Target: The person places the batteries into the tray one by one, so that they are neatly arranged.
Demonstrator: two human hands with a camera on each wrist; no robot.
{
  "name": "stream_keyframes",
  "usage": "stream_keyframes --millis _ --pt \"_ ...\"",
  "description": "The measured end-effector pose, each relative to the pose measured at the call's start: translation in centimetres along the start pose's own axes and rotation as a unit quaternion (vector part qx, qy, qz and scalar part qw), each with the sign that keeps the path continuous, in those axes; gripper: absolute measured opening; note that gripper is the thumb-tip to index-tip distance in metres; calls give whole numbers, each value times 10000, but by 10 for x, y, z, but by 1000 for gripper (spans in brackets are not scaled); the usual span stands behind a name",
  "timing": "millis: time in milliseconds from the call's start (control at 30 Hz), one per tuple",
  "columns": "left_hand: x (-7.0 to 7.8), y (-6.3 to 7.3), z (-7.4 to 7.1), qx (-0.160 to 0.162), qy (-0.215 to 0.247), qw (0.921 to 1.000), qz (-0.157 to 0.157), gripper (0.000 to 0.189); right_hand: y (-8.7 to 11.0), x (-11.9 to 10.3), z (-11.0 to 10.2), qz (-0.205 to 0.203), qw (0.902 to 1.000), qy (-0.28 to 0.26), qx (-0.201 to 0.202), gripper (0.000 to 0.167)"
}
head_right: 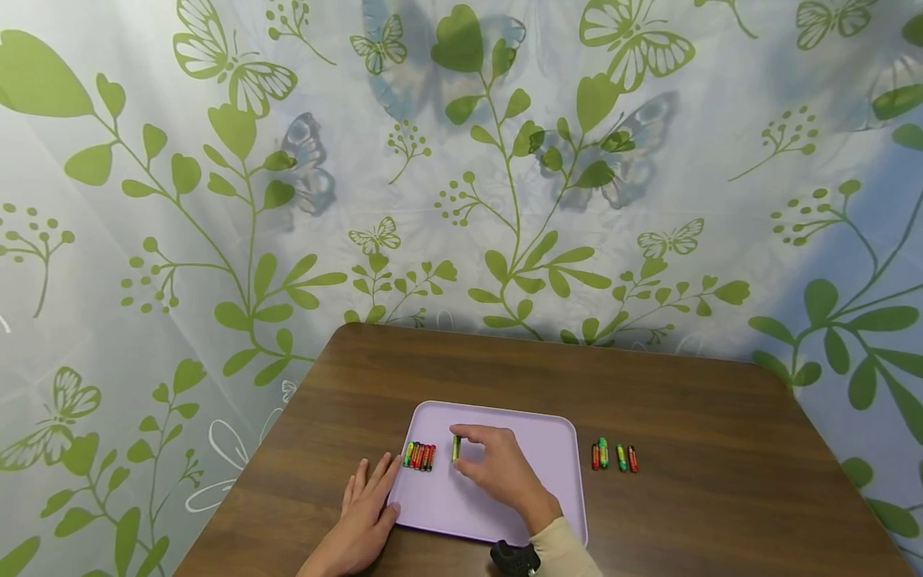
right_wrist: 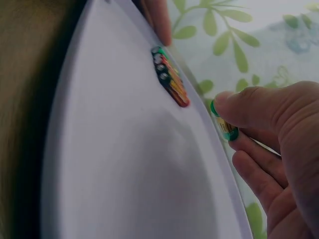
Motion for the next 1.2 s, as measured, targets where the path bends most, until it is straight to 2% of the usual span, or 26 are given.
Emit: stream_keyframes --millis 400,700,1000,1200 --pt "-1 0 1 -27 3 10000 -14 67 -5 -6 29 -48 9997 42 -232 49" --pt "0 1 1 -3 -34 10000 47 67 -6 -6 40 -46 9992 266 -308 51" --pt "2 1 0 -9 -56 10000 52 67 -6 -8 41 -3 9991 335 -259 54" --pt "2 1 0 -13 -53 10000 24 67 -4 -6 31 -22 9986 503 -137 54"
Point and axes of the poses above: each hand's wrist, its own y-axis away from the middle knuckle, its own z-axis out of the palm, x = y × z, the point moved 8 cm from there along -y, towards the middle knuckle, and after that the axes turned 7 degrees about x, right-handed, at the moved point
